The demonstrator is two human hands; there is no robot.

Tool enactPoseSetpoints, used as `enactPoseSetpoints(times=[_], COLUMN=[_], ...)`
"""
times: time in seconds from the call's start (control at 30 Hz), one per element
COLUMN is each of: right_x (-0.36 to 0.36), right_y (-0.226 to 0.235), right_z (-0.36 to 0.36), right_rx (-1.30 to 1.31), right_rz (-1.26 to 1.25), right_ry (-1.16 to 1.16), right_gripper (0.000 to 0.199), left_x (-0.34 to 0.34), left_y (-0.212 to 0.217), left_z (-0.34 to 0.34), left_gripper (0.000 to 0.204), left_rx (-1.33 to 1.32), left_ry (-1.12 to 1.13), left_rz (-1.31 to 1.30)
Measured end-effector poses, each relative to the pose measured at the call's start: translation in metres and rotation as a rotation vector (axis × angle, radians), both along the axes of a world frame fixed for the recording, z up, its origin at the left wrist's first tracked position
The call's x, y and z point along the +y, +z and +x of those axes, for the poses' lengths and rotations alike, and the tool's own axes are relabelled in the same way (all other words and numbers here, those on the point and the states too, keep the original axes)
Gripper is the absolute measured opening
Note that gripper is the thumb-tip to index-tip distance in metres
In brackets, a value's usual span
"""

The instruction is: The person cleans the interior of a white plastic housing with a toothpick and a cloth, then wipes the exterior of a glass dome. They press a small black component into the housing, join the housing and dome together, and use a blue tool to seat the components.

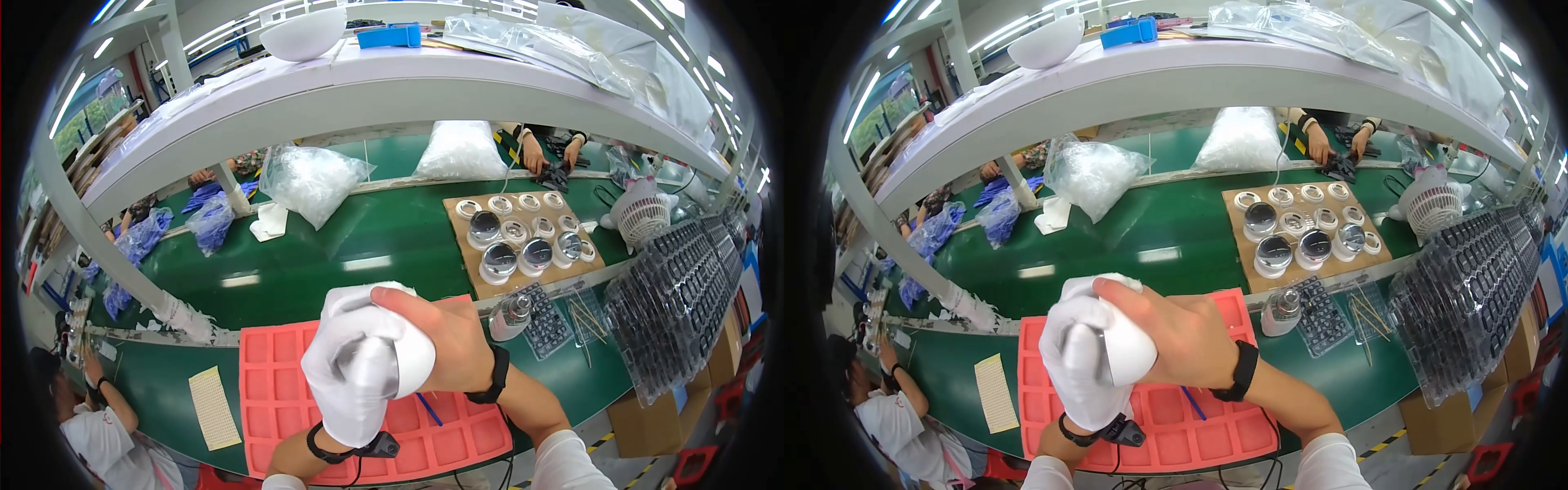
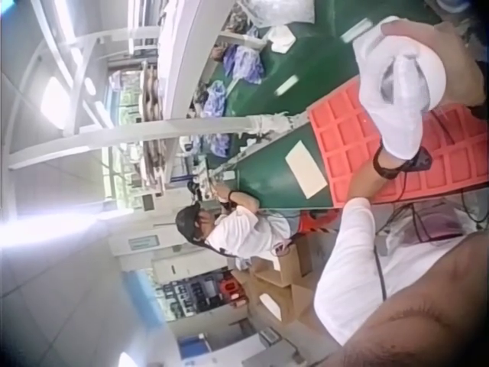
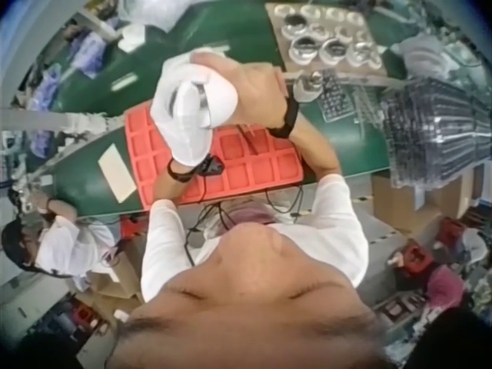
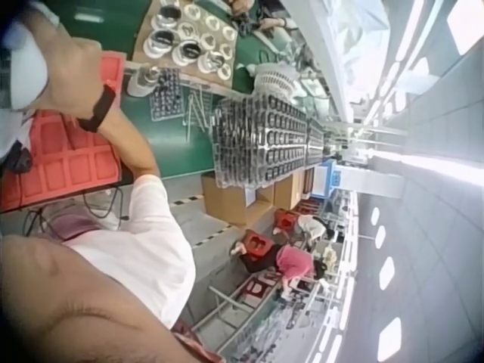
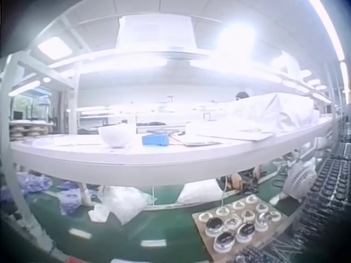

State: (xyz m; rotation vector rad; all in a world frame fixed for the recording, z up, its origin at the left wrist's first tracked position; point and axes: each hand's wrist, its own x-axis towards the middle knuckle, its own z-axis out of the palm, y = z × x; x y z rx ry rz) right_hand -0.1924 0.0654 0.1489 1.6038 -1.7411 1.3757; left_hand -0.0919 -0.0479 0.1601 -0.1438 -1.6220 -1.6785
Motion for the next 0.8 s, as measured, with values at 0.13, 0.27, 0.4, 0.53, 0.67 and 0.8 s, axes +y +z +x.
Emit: enactPoseSetpoints(times=[0.13, 0.27, 0.4, 0.53, 0.67, 0.8], right_x=[0.001, 0.001, -0.001, -0.002, -0.003, -0.005], right_y=[0.006, 0.003, -0.005, -0.007, -0.01, -0.013], right_z=[0.003, -0.008, -0.019, -0.023, -0.021, -0.017], right_rx=[-0.049, -0.078, -0.048, 0.013, -0.025, -0.134], right_rz=[0.005, 0.048, 0.044, 0.05, 0.075, -0.075], right_ry=[0.058, 0.109, 0.159, 0.2, 0.224, 0.314], right_gripper=[0.075, 0.069, 0.075, 0.084, 0.085, 0.087], left_x=[0.001, 0.0, -0.002, -0.003, -0.008, -0.01], left_y=[0.01, 0.015, 0.014, 0.017, 0.016, 0.015], left_z=[0.009, 0.013, 0.006, 0.004, 0.007, 0.003], left_gripper=[0.036, 0.04, 0.039, 0.039, 0.038, 0.034], left_rx=[0.003, -0.105, -0.133, -0.121, -0.158, -0.129], left_ry=[-0.082, -0.04, -0.096, -0.121, -0.089, -0.078], left_rz=[0.022, 0.026, 0.14, 0.204, 0.138, 0.038])
